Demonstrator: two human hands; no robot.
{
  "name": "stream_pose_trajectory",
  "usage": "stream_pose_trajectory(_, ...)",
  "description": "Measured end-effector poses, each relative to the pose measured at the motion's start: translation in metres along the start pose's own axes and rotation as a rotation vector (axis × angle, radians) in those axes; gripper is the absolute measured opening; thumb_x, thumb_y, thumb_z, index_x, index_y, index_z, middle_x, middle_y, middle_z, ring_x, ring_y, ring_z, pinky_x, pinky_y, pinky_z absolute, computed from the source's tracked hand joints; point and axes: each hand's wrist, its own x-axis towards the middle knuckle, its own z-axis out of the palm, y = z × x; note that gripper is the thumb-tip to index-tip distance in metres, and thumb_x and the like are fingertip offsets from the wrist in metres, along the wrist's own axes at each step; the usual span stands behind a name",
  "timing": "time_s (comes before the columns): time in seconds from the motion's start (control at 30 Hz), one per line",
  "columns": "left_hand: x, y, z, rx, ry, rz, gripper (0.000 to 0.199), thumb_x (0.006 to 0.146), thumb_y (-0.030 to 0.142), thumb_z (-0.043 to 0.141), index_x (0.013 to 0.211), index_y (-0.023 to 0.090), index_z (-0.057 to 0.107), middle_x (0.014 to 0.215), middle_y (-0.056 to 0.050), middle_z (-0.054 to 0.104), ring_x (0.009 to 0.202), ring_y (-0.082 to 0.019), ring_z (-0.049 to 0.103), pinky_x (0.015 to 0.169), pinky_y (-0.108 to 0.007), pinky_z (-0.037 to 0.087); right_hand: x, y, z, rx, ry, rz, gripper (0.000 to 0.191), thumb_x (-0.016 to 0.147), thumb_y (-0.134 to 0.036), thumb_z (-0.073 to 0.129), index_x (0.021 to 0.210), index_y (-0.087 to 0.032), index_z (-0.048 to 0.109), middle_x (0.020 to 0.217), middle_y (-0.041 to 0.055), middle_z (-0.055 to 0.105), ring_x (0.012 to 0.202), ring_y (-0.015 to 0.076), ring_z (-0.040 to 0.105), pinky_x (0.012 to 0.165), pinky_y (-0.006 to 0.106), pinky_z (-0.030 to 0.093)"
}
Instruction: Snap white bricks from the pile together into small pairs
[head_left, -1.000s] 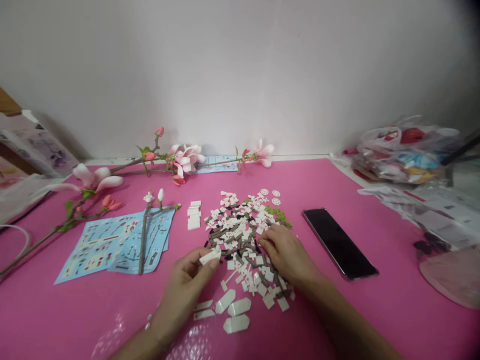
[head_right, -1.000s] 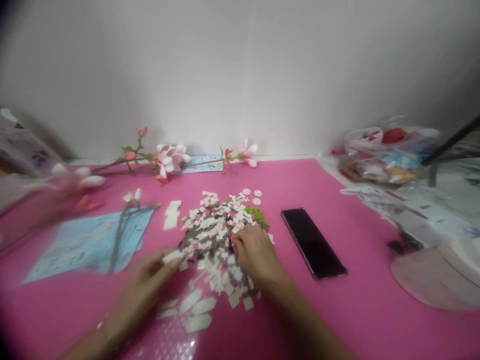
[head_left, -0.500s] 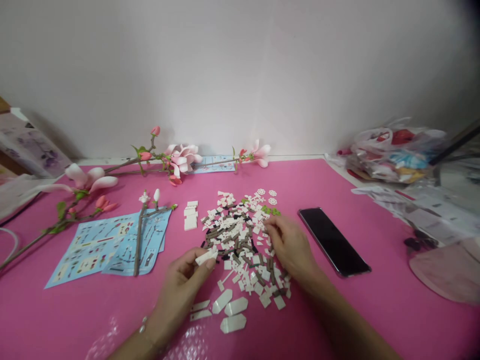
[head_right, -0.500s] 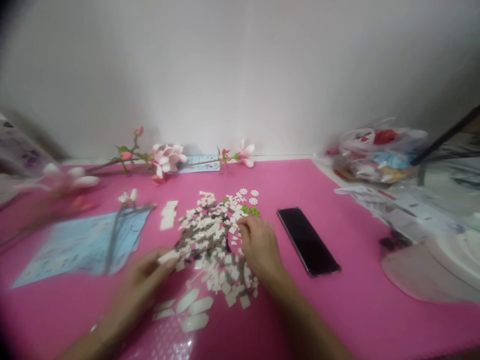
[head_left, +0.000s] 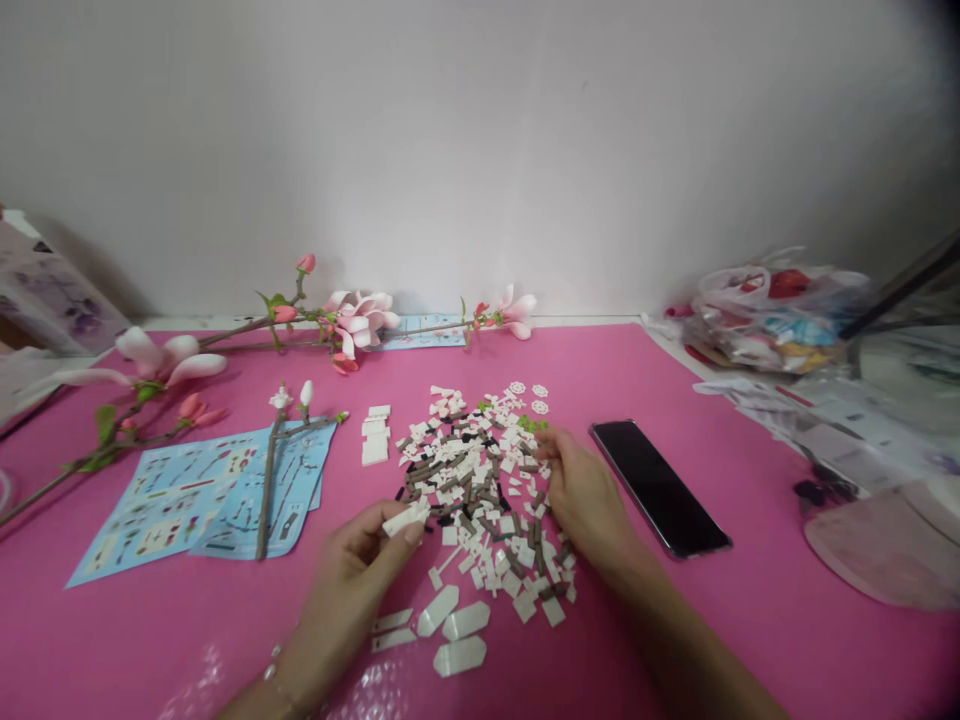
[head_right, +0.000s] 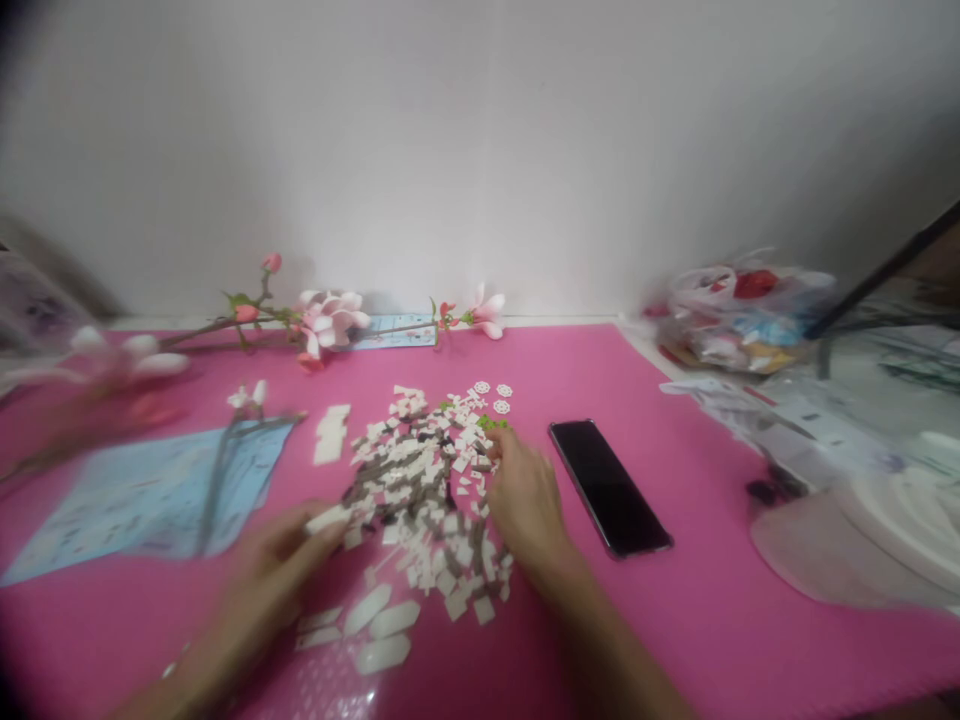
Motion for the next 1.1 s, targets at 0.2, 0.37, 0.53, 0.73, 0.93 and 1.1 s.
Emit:
stream_pose_trajectory(0.2,-0.001,-0.001,0.0,0.02,0.014,-0.004,0.023,0.078,0.041,0.062,0.075,0.019,0.067,0.068,-0.001,0.067,0.063,-0.015,0.059,0.055,-0.021,0.046,-0.002,-0.003,0.0,0.049,-0.075,0.023,0.048,0.072,0.002,0.037,0.109,-0.021,0.057,0.089,0.0036,0.069,0.082,0.0188,0.063,0.069,0.028,0.045)
stream_pose_trajectory(0.37,0.0,0.0,-0.001,0.022,0.009,-0.004,0.023,0.078,0.041,0.062,0.076,0.018,0.067,0.068,-0.001,0.067,0.063,-0.016,0.058,0.055,-0.021,0.046,0.001,-0.003,-0.001,-0.009,0.008,0.018,0.052,0.069,0.004,0.036,0.111,-0.018,0.056,0.097,0.0056,0.068,0.091,0.0198,0.062,0.078,0.032,0.045)
stream_pose_trajectory(0.53,-0.001,0.003,0.001,0.012,0.025,-0.008,0.023,0.077,0.041,0.063,0.074,0.018,0.066,0.066,-0.001,0.066,0.062,-0.016,0.057,0.054,-0.021,0.044,0.002,-0.002,-0.001,-0.085,0.045,-0.023,0.057,0.065,0.005,0.035,0.112,-0.017,0.056,0.1,0.0074,0.067,0.095,0.0228,0.059,0.084,0.038,0.042)
stream_pose_trajectory(0.73,-0.001,0.006,0.003,0.026,0.041,0.003,0.023,0.075,0.041,0.064,0.071,0.019,0.067,0.065,-0.001,0.067,0.061,-0.017,0.058,0.053,-0.022,0.043,0.001,-0.002,0.003,-0.05,0.024,-0.063,0.047,0.069,0.003,0.036,0.107,-0.018,0.056,0.094,0.0072,0.067,0.092,0.024,0.058,0.081,0.039,0.041)
stream_pose_trajectory(0.93,-0.001,0.003,0.001,0.014,0.026,0.003,0.024,0.078,0.042,0.061,0.073,0.018,0.065,0.068,-0.002,0.067,0.063,-0.017,0.059,0.055,-0.022,0.046,-0.001,-0.005,0.008,-0.048,0.002,-0.115,0.039,0.073,0.0,0.04,0.104,-0.017,0.056,0.087,0.0066,0.065,0.086,0.0235,0.056,0.077,0.037,0.041)
stream_pose_trajectory(1.1,-0.001,0.001,0.001,0.016,-0.001,-0.006,0.023,0.08,0.04,0.06,0.075,0.018,0.064,0.07,-0.001,0.067,0.066,-0.016,0.058,0.057,-0.022,0.045,0.0,-0.005,0.012,-0.045,-0.001,-0.17,0.027,0.077,-0.008,0.047,0.099,-0.018,0.058,0.083,0.0053,0.064,0.083,0.0228,0.054,0.075,0.036,0.039)
